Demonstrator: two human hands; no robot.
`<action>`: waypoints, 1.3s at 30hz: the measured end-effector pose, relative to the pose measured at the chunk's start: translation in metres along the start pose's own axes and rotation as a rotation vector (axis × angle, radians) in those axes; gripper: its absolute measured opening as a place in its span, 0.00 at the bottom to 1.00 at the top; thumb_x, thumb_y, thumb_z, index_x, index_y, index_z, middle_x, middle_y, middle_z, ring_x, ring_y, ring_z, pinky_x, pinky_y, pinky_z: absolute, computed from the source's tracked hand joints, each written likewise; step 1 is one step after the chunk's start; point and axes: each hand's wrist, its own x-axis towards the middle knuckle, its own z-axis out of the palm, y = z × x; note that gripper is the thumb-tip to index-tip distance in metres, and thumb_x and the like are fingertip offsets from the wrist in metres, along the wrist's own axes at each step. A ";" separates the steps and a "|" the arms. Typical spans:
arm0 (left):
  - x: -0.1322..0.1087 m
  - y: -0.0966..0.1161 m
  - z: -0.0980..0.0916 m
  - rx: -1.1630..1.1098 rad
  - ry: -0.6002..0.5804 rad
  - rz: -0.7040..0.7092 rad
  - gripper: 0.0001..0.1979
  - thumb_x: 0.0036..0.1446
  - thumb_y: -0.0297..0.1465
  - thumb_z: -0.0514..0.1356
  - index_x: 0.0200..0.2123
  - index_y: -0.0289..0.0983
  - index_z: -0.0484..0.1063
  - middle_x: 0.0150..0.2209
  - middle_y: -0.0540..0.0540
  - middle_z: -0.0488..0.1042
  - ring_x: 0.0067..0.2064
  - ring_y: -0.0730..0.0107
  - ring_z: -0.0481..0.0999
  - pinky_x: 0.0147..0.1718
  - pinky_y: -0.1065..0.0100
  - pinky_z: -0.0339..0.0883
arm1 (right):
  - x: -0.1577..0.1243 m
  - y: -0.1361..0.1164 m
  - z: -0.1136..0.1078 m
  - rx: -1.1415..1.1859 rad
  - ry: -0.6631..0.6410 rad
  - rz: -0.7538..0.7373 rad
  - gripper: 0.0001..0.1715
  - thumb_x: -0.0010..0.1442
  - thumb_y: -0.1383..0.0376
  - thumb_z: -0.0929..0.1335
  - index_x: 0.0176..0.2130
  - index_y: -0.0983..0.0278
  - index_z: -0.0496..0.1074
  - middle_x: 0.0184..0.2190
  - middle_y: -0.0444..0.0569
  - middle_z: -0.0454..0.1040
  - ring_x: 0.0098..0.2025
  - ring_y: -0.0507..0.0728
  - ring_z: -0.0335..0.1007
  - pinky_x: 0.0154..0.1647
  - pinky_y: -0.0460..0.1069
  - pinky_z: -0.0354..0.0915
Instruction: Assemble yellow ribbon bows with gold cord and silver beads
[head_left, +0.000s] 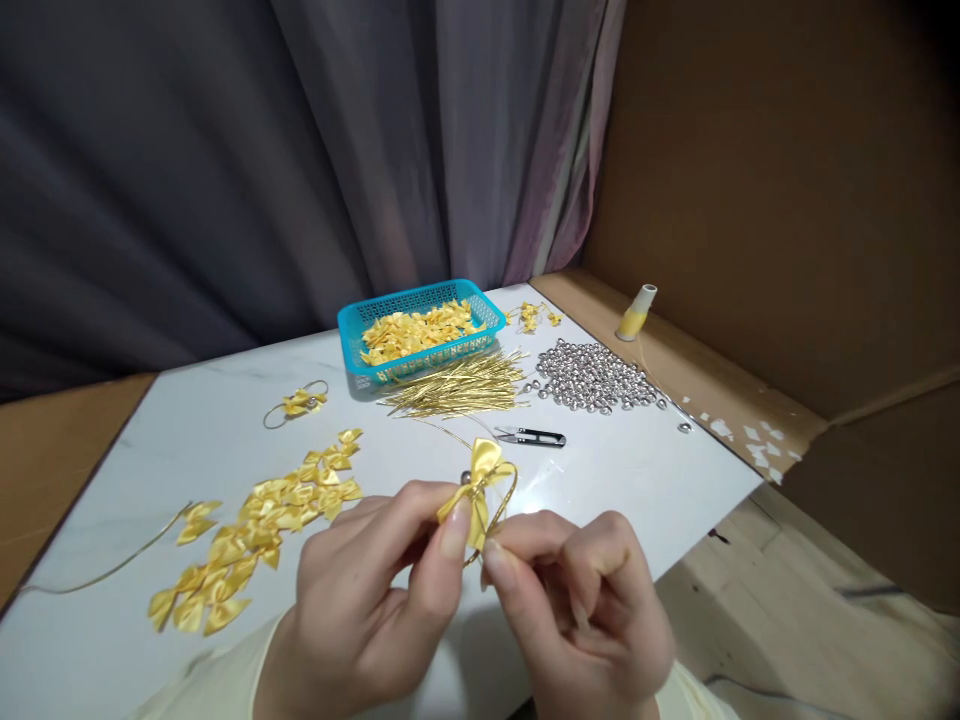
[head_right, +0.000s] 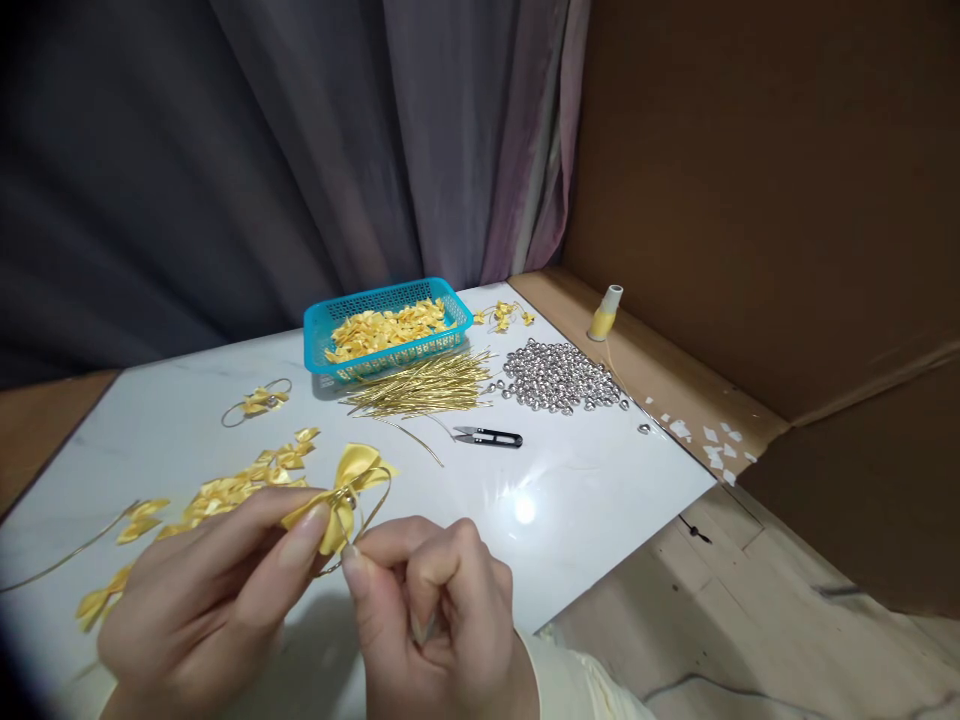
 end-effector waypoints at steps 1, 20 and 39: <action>0.000 0.000 -0.001 0.006 -0.009 -0.011 0.06 0.58 0.24 0.52 0.31 0.40 0.63 0.17 0.59 0.64 0.16 0.82 0.63 0.17 0.78 0.57 | 0.000 0.000 0.000 -0.005 0.001 -0.007 0.21 0.57 0.77 0.64 0.28 0.58 0.48 0.19 0.38 0.66 0.20 0.51 0.61 0.21 0.46 0.57; -0.001 0.003 0.002 -0.113 0.037 -0.101 0.08 0.56 0.22 0.52 0.28 0.40 0.65 0.16 0.60 0.61 0.15 0.82 0.59 0.15 0.77 0.54 | 0.005 -0.004 -0.012 0.165 -0.102 0.129 0.20 0.56 0.76 0.67 0.28 0.60 0.52 0.24 0.40 0.73 0.24 0.50 0.65 0.27 0.47 0.58; 0.004 -0.001 0.000 -0.221 -0.054 -0.079 0.08 0.59 0.24 0.51 0.28 0.40 0.65 0.16 0.59 0.59 0.14 0.81 0.58 0.14 0.75 0.52 | 0.012 -0.006 -0.018 0.091 -0.196 0.052 0.18 0.57 0.77 0.65 0.28 0.60 0.51 0.22 0.40 0.66 0.24 0.49 0.64 0.24 0.45 0.58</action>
